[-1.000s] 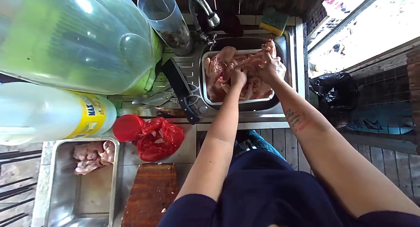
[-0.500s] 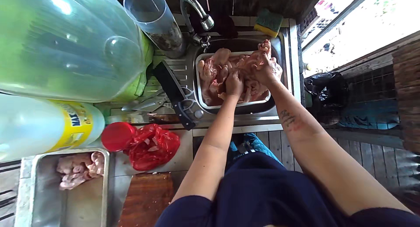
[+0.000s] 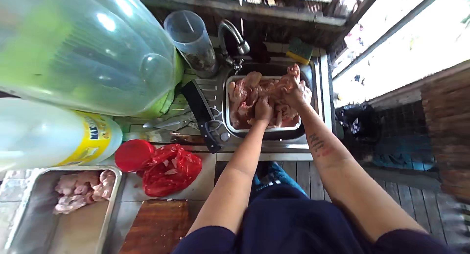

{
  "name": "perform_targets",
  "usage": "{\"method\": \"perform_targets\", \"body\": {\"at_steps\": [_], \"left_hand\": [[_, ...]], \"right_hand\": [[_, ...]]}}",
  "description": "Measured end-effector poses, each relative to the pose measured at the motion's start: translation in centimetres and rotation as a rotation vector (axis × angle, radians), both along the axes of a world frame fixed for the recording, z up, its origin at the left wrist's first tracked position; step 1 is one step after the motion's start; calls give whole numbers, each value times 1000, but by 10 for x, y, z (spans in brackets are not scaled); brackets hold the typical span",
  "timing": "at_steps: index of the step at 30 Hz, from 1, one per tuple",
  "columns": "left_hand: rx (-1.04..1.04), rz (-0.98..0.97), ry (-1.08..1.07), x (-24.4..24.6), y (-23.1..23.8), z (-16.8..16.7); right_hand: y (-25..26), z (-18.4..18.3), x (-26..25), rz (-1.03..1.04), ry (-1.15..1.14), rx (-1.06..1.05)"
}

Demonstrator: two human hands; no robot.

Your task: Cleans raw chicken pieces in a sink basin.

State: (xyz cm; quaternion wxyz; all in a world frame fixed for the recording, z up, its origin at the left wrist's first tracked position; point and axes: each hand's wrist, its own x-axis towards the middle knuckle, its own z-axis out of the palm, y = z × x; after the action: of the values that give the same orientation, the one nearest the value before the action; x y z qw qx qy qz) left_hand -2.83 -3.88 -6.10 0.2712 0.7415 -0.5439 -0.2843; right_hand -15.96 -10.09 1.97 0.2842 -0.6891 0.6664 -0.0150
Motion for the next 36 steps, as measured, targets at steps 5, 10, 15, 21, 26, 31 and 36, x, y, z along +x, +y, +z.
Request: {"method": "perform_targets", "body": {"at_steps": [5,10,15,21,26,31,36], "left_hand": [[197,-27,-83,-13,11,48],[152,-126,1,-52,38,90],[112,-140,-121,-66,27,69],[117,-107,-164,-69,22,66],[140,-155,-232,-67,26,53],[114,-233,-62,-52,42,67],[-47,-86,137,-9,68,60]], "right_hand": [[-2,-12,-2,100,124,-108],[-6,1,3,172,211,-56],[-17,26,5,241,193,144],[-33,76,30,530,395,147],[-64,30,89,397,-188,51],[-57,-25,129,78,-842,493],[-51,-15,144,70,-956,567]]}}
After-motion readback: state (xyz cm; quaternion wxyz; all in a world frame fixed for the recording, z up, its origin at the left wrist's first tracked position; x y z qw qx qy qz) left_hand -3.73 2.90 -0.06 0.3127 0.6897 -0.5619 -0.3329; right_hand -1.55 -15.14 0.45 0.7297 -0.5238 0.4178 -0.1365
